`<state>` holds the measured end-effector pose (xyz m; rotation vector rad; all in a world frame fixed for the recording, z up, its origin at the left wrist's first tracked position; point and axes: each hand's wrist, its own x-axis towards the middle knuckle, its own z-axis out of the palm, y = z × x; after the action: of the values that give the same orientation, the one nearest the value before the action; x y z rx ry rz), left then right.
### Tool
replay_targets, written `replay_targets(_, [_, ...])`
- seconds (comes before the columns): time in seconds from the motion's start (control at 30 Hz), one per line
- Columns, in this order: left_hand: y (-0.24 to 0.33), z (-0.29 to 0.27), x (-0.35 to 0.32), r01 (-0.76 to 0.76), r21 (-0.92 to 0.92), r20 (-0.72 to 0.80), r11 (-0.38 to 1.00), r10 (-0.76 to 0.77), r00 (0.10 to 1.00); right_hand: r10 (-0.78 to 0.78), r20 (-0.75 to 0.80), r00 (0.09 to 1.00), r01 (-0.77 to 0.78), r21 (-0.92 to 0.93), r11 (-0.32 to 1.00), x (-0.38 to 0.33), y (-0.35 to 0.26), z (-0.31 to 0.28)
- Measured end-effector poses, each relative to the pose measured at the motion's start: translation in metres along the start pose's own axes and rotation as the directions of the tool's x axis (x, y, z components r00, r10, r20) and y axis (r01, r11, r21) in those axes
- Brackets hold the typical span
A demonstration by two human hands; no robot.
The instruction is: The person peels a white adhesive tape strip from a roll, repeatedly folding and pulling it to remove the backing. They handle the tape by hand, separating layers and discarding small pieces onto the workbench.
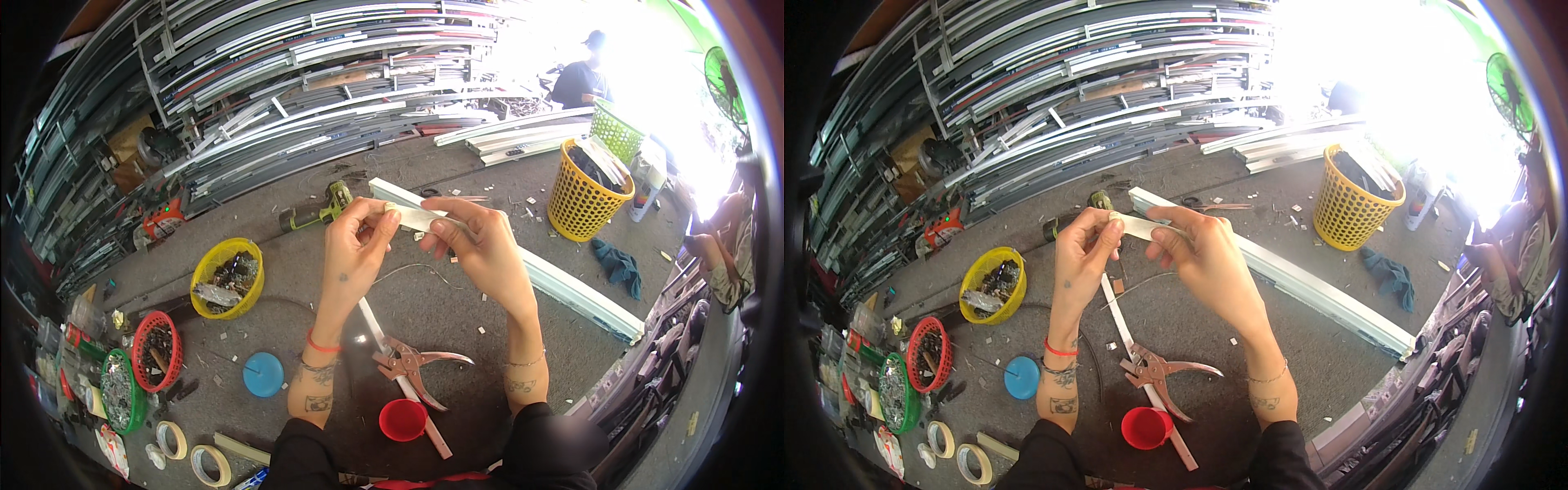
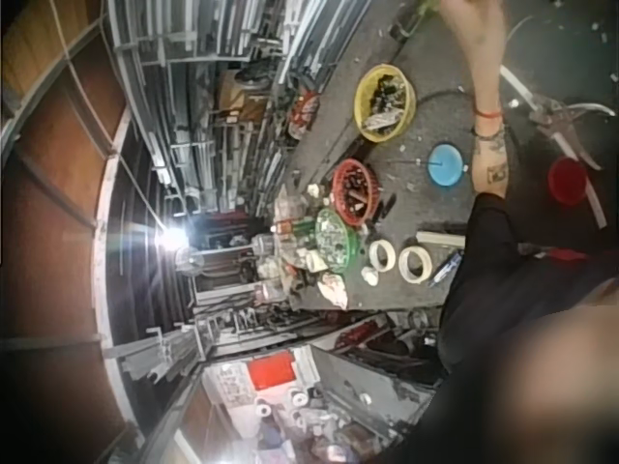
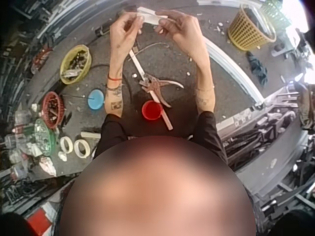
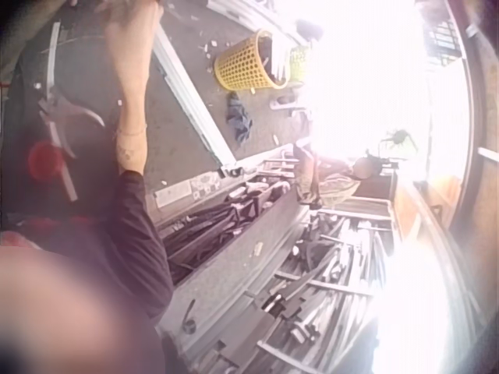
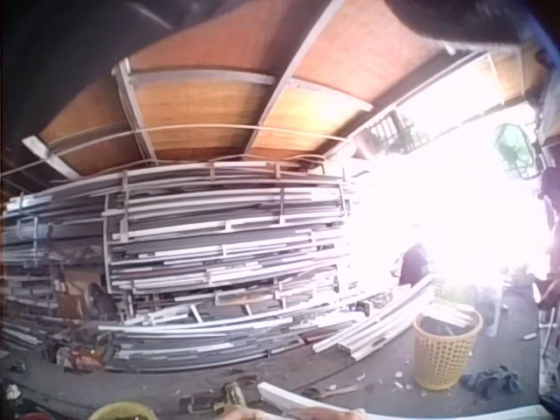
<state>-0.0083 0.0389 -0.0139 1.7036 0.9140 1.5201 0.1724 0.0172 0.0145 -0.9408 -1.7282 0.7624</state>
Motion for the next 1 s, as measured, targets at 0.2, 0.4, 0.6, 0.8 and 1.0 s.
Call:
replay_targets(0.2, [0.000,-0.003,0.001,0.011,-0.115,0.040,0.993,-0.007,0.999,-0.018,-0.017,1.000,0.018,-0.010,1.000,0.001,-0.003,0.001])
replay_targets(0.4, [0.003,-0.006,0.001,-0.004,-0.162,0.082,0.987,0.017,0.997,-0.103,-0.005,0.995,0.102,-0.097,0.990,0.001,-0.005,0.005])
replay_targets(0.6, [0.002,-0.008,0.000,0.055,-0.173,0.124,0.983,-0.034,0.992,-0.154,0.016,0.988,0.155,-0.108,0.982,0.002,-0.003,0.008])
replay_targets(0.8, [0.005,-0.015,-0.003,0.027,-0.185,0.283,0.982,0.027,0.959,-0.066,0.014,0.998,0.065,0.034,0.997,0.003,0.005,0.001])
replay_targets(1.0, [0.013,-0.018,-0.001,0.008,-0.090,0.272,0.996,0.017,0.962,-0.014,-0.094,0.995,0.030,0.170,0.985,0.009,0.010,-0.009])
